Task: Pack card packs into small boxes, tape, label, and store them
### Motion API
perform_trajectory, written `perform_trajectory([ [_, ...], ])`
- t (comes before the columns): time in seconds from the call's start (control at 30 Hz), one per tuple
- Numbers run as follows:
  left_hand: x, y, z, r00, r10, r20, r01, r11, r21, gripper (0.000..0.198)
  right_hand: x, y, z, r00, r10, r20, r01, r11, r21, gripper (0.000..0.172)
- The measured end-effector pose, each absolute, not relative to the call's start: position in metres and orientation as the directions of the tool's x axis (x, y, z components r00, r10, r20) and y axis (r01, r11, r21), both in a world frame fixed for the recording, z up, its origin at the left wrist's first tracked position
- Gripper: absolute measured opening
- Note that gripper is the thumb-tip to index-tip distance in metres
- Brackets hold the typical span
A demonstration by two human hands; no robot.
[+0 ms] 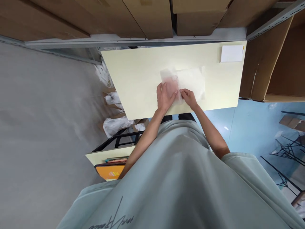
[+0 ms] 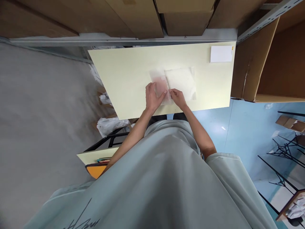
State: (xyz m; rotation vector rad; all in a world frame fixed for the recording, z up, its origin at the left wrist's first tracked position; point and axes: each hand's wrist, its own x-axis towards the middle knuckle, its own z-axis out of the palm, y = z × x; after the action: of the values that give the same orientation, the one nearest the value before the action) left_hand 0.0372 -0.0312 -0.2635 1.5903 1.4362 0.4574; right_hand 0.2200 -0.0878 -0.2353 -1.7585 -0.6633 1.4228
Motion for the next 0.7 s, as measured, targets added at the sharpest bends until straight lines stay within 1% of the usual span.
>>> perform_trajectory([
  [0.1, 0.041, -0.037, -0.262, 0.271, 0.907, -0.322, 0.566, 0.121, 0.816, 0.085, 0.218, -0.088, -0.235, 0.265, 0.772, -0.577, -0.077, -0.58, -0.811, 0.059],
  [0.17, 0.043, -0.041, -0.26, 0.292, 0.901, -0.321, 0.548, 0.118, 0.828, 0.077, 0.216, -0.088, -0.235, 0.286, 0.773, -0.566, -0.067, -0.573, -0.817, 0.056],
  [0.27, 0.044, -0.046, -0.26, 0.278, 0.91, -0.306, 0.532, 0.119, 0.838, 0.068, 0.218, -0.088, -0.237, 0.293, 0.787, -0.542, -0.021, -0.562, -0.827, 0.051],
  [0.37, 0.042, -0.05, -0.263, 0.268, 0.913, -0.307, 0.527, 0.128, 0.84, 0.064, 0.225, -0.089, -0.243, 0.326, 0.788, -0.522, 0.127, -0.584, -0.802, 0.043],
  [0.47, 0.04, -0.054, -0.268, 0.275, 0.907, -0.317, 0.524, 0.135, 0.841, 0.061, 0.234, -0.091, -0.247, 0.414, 0.774, -0.479, 0.342, -0.62, -0.706, 0.035],
  [0.53, 0.039, -0.056, -0.271, 0.273, 0.908, -0.319, 0.52, 0.14, 0.842, 0.057, 0.236, -0.092, -0.247, 0.464, 0.779, -0.423, 0.441, -0.617, -0.652, 0.032],
  [0.6, 0.039, -0.059, -0.273, 0.259, 0.913, -0.316, 0.521, 0.144, 0.841, 0.052, 0.234, -0.093, -0.245, 0.457, 0.814, -0.359, 0.499, -0.569, -0.654, 0.036],
  [0.7, 0.039, -0.061, -0.277, 0.207, 0.925, -0.317, 0.521, 0.17, 0.837, 0.045, 0.224, -0.094, -0.244, 0.345, 0.884, -0.314, 0.535, -0.461, -0.708, 0.044],
])
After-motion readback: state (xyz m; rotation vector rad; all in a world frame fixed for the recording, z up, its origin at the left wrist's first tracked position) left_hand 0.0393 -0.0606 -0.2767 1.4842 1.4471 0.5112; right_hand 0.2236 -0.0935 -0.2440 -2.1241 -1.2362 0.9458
